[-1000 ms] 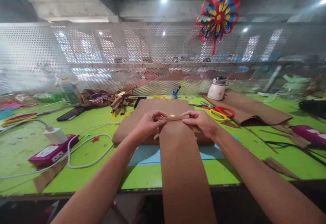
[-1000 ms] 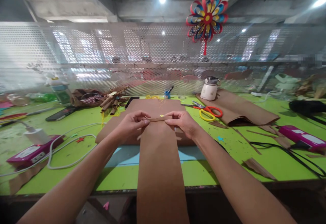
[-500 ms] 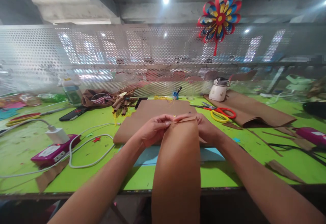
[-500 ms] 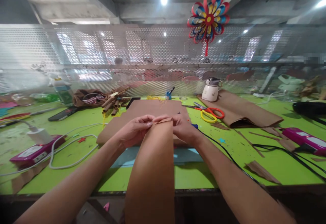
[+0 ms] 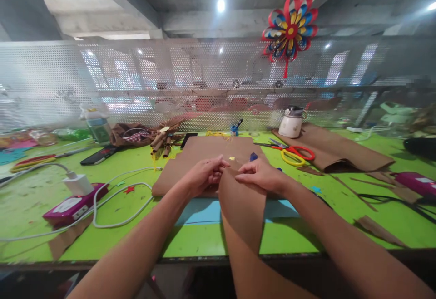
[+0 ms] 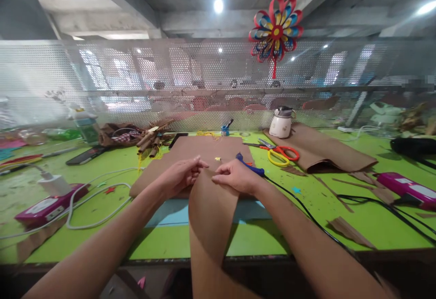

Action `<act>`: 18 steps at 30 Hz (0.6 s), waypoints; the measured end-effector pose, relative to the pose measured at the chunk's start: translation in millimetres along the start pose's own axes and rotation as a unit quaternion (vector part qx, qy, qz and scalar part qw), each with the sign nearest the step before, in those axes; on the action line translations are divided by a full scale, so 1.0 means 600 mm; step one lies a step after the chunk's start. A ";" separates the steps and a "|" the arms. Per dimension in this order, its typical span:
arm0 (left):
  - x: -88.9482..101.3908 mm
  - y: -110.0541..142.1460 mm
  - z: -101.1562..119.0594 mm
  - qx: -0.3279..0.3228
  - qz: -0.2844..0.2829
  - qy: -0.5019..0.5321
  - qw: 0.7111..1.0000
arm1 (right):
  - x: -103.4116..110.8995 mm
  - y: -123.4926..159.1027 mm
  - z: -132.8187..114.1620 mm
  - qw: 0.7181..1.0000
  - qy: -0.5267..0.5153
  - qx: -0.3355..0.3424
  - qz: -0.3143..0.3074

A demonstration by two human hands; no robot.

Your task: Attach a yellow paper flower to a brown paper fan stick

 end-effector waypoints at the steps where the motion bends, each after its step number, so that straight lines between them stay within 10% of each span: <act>1: 0.001 0.001 -0.001 0.001 0.009 -0.025 1.000 | -0.002 -0.002 -0.001 0.999 0.032 0.009 -0.011; 7: -0.009 0.002 -0.013 0.018 0.058 -0.250 0.966 | -0.005 -0.005 0.009 0.999 0.036 0.004 0.005; 18: 0.021 0.005 0.015 -0.057 0.093 -0.122 0.987 | 0.054 0.004 0.025 0.968 -0.162 0.004 0.192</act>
Point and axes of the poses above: each hand's wrist, its own y-axis away from the middle knuckle, its own x-axis out of the back of the hand, z = x × y, the point moved 9 cm from there along -y, towards the middle knuckle, and after that the axes turned 15 degrees about x, right-handed, at the moved point
